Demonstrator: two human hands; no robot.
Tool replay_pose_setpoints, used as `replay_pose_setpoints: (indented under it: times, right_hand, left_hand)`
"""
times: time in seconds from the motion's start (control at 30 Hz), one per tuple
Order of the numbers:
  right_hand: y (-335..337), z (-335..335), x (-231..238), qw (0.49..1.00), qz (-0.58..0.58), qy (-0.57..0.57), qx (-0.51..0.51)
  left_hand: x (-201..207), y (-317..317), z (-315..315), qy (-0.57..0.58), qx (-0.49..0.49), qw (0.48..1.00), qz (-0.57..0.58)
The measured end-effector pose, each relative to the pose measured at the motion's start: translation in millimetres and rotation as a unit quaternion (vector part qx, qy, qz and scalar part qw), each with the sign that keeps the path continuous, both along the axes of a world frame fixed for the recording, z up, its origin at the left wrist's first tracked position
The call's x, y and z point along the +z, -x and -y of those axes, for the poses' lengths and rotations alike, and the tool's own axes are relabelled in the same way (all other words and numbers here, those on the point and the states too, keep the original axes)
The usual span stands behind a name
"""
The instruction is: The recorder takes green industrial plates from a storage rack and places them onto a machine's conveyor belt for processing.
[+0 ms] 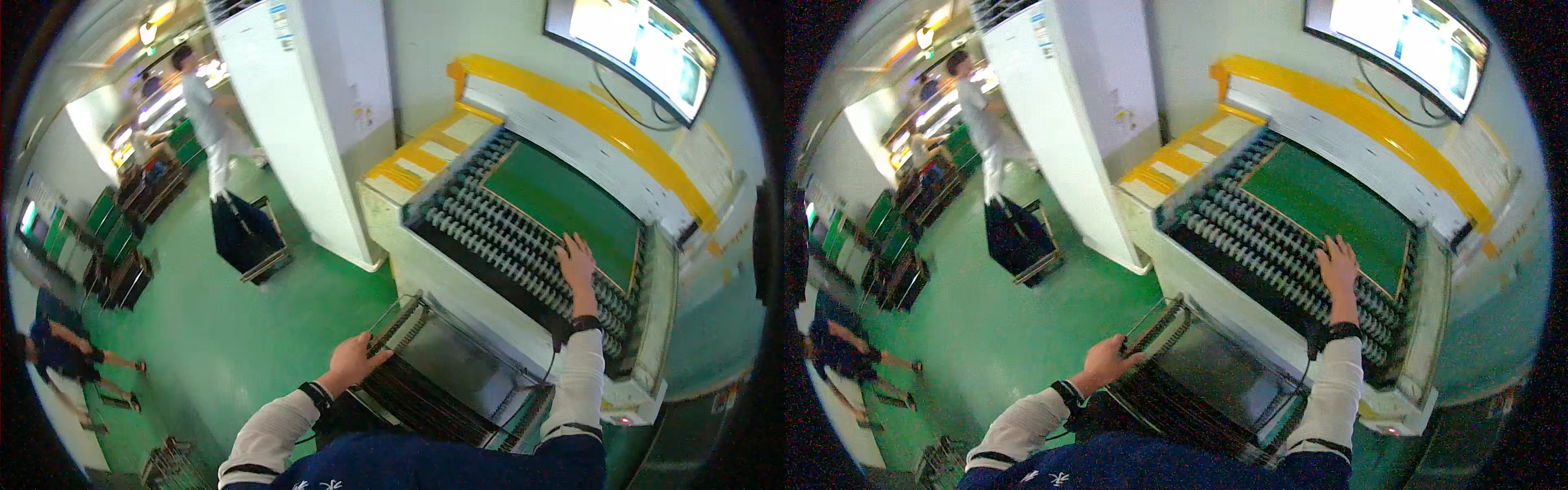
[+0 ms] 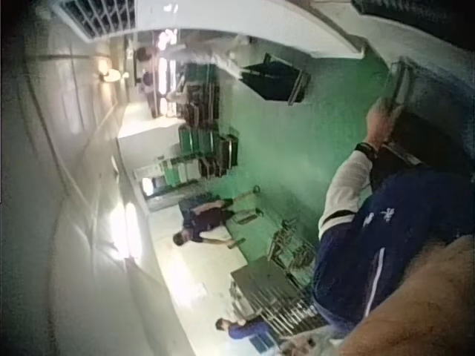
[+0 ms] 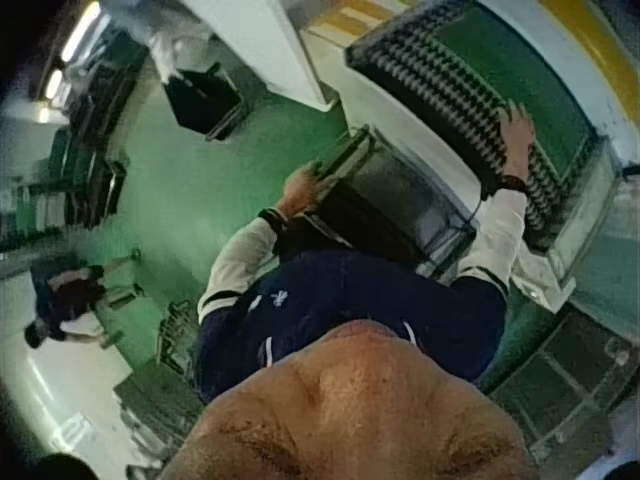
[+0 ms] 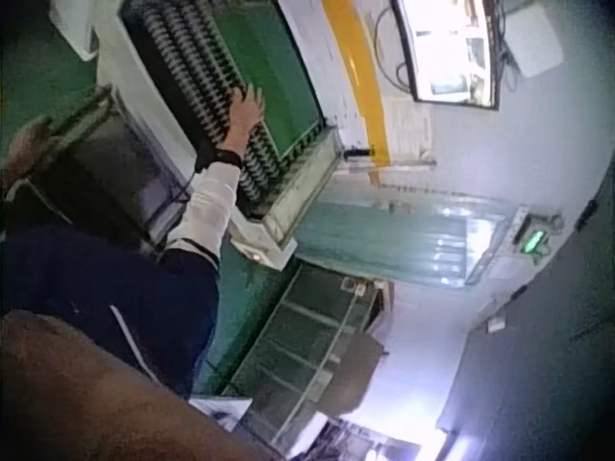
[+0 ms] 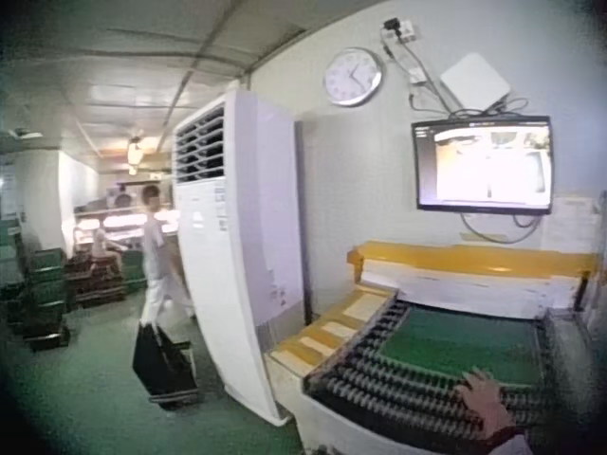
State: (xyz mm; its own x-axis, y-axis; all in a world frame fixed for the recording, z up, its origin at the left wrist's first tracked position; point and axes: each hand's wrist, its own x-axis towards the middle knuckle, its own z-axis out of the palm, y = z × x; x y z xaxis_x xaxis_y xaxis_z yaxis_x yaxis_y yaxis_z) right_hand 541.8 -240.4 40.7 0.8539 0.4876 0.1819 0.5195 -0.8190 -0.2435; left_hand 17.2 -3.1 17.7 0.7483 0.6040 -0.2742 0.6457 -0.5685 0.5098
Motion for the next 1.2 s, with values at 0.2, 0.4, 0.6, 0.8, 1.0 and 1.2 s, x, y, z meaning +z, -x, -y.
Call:
replay_pose_setpoints:
  times: [0.2, 0.4, 0.6, 0.8, 1.0, 1.2]
  right_hand:
    - [3, -3, 11, 1.0, -0.016, 0.014, 0.0]
    - [30, 14, -4, 0.981, 0.036, -0.148, 0.124]
    - [176, 5, 28, 0.908, -0.152, -0.268, 0.285]
    - [277, 29, -45, 0.817, -0.468, -0.181, 0.284]
    - [324, 45, -78, 0.824, -0.519, -0.059, 0.22]
    - [331, 63, -119, 0.865, -0.452, -0.065, 0.205]
  left_hand:
    - [-6, 2, -2, -0.006, 0.007, 1.0, 0.007]
    - [-13, 1, -4, -0.015, -0.023, 0.998, 0.047]
    - [-9, 9, -2, -0.011, -0.021, 0.998, 0.065]
    - [-13, 13, -1, -0.026, -0.021, 0.996, 0.084]
    - [-13, 18, -2, -0.016, -0.02, 0.996, 0.084]
    - [-21, 18, -2, -0.033, -0.023, 0.994, 0.102]
